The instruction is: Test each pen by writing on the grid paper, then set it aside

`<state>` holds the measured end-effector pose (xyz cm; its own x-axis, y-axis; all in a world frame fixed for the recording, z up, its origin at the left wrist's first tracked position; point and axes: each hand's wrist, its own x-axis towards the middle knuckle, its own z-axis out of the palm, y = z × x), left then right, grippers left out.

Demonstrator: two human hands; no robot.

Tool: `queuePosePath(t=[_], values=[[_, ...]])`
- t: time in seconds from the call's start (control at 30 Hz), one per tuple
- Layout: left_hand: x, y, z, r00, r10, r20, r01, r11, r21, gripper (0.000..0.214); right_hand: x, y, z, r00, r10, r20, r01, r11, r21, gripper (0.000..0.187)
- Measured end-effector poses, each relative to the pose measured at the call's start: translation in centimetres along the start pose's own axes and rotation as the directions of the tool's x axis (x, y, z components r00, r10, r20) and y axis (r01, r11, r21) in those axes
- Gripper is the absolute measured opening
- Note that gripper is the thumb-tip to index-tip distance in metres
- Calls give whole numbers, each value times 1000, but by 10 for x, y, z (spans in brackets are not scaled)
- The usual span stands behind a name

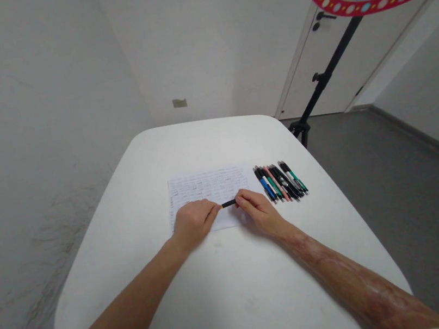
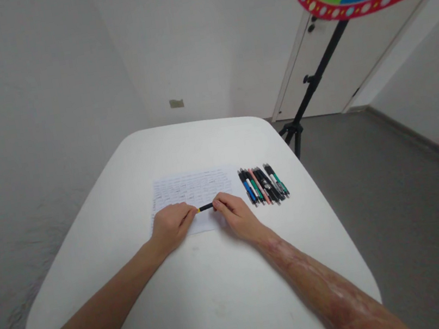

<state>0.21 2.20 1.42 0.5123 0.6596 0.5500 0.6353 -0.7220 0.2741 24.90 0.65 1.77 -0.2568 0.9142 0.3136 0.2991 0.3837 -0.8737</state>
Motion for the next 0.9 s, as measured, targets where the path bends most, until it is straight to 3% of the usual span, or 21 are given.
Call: queuePosePath(t=[0.37, 0.53, 0.67, 0.9], values=[[-3, 0, 3, 998, -58, 38, 58, 998, 2, 41, 0, -2, 1, 1000, -14, 23, 14, 1000, -12, 35], [-3, -1, 2, 996, -6, 87, 6, 1000, 4, 43, 0, -2, 1, 999, -32, 35, 33, 999, -33, 30], [-4, -1, 3, 996, -67, 63, 66, 998, 9, 43, -1, -1, 2, 999, -32, 40, 34, 998, -54, 27], [-5, -1, 3, 995, -65, 79, 65, 998, 2, 41, -1, -3, 2, 998, -42, 47, 45, 997, -60, 27]])
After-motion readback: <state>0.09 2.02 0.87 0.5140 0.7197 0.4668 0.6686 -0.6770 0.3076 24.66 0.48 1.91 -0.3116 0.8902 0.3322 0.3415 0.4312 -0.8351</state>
